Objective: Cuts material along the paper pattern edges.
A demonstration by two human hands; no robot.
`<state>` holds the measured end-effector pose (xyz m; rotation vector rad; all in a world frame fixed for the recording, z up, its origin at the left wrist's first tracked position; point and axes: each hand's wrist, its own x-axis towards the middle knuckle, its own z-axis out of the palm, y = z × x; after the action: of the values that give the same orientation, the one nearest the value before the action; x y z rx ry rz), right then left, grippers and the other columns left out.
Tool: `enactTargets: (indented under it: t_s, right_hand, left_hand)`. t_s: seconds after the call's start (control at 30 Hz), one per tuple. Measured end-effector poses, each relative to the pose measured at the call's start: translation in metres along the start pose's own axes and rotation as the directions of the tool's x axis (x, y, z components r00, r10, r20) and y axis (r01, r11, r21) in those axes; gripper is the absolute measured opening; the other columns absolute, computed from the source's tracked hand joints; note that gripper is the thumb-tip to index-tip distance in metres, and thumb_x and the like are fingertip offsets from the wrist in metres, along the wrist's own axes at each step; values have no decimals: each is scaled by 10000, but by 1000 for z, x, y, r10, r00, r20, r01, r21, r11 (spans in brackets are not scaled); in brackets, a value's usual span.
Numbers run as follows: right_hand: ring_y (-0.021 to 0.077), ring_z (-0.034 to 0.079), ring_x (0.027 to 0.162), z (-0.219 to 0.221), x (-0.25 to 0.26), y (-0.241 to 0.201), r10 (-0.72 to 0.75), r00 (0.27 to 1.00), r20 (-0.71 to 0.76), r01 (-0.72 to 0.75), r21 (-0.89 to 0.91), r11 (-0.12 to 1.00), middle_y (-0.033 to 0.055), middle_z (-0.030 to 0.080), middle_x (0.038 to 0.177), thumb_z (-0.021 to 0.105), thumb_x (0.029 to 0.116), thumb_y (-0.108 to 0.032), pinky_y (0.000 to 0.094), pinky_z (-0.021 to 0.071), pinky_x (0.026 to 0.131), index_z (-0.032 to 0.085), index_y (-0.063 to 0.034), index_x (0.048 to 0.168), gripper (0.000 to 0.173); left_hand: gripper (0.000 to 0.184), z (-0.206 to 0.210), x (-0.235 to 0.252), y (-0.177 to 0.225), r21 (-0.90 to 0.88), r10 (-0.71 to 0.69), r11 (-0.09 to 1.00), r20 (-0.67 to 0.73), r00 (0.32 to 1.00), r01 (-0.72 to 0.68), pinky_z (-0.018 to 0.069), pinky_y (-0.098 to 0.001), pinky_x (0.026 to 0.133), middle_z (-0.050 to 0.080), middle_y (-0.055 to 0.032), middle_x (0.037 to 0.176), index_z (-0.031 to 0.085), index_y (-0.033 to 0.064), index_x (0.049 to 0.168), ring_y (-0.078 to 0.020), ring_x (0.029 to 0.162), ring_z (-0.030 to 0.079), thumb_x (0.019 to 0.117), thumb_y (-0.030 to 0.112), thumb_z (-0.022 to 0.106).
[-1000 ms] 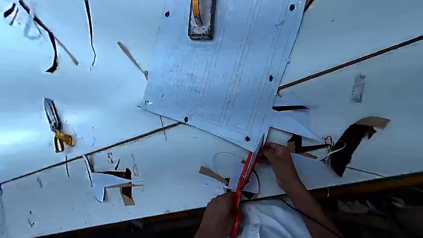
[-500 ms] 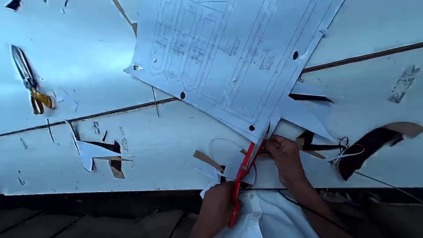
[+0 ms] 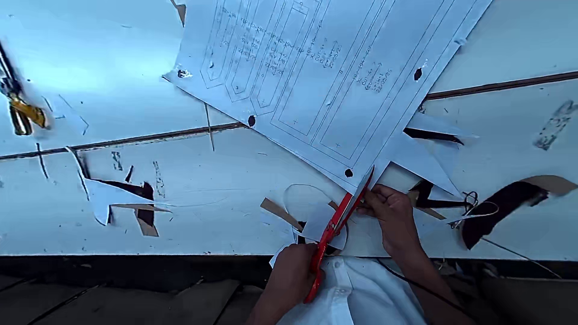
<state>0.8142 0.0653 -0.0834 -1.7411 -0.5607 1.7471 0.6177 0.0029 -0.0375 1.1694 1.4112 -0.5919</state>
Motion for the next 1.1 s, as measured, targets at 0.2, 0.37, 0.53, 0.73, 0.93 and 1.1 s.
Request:
enactTargets:
  t_s: [0.2,0.37,0.53,0.73,0.93,1.1]
  right_hand:
    - [87,693,693,6,1,-3,-60,995,-85,58,-18,998,25,713,839,626,991,-11,252,607,655,669,-43,1038,72]
    - [76,683,679,10,3,-4,-63,990,-124,60,-30,998,17,712,808,650,983,-29,240,597,652,682,-37,958,41]
    - [68,677,676,12,3,-6,-45,990,-130,40,-44,998,4,698,793,646,985,-35,235,595,655,669,-37,950,42]
    - [68,685,689,8,3,-7,-29,993,-115,30,4,1000,1,711,796,625,982,6,232,600,671,693,-43,954,88]
    - [73,685,696,6,3,-9,-9,995,-101,10,10,1000,2,710,794,613,995,-9,238,599,691,686,-46,940,99]
    - [75,676,673,8,4,-11,9,993,-115,-8,4,1000,9,704,777,618,993,-8,230,595,676,690,-45,923,107]
  left_hand:
    - [214,-3,0,-3,7,20,1000,-2,1000,-20,528,-559,852,718,-185,959,716,10,1047,-369,953,696,905,169,687]
    - [192,-4,2,-5,-26,53,998,2,999,-53,525,-568,855,715,-196,946,715,-5,1024,-381,947,695,900,139,690]
    - [190,-9,1,-5,-44,53,998,41,998,-51,520,-603,846,705,-223,967,702,-17,1048,-415,962,686,920,119,663]
    - [211,-16,1,7,-11,58,998,61,996,-57,519,-597,846,700,-215,1006,683,-11,1082,-406,1001,681,928,130,655]
    - [208,-16,4,4,-5,76,997,52,996,-76,518,-562,875,704,-209,1002,695,-18,1075,-391,1003,680,926,124,672]
    - [181,-18,8,3,-30,89,996,65,994,-87,514,-551,873,703,-202,974,702,-19,1053,-382,979,679,933,110,661]
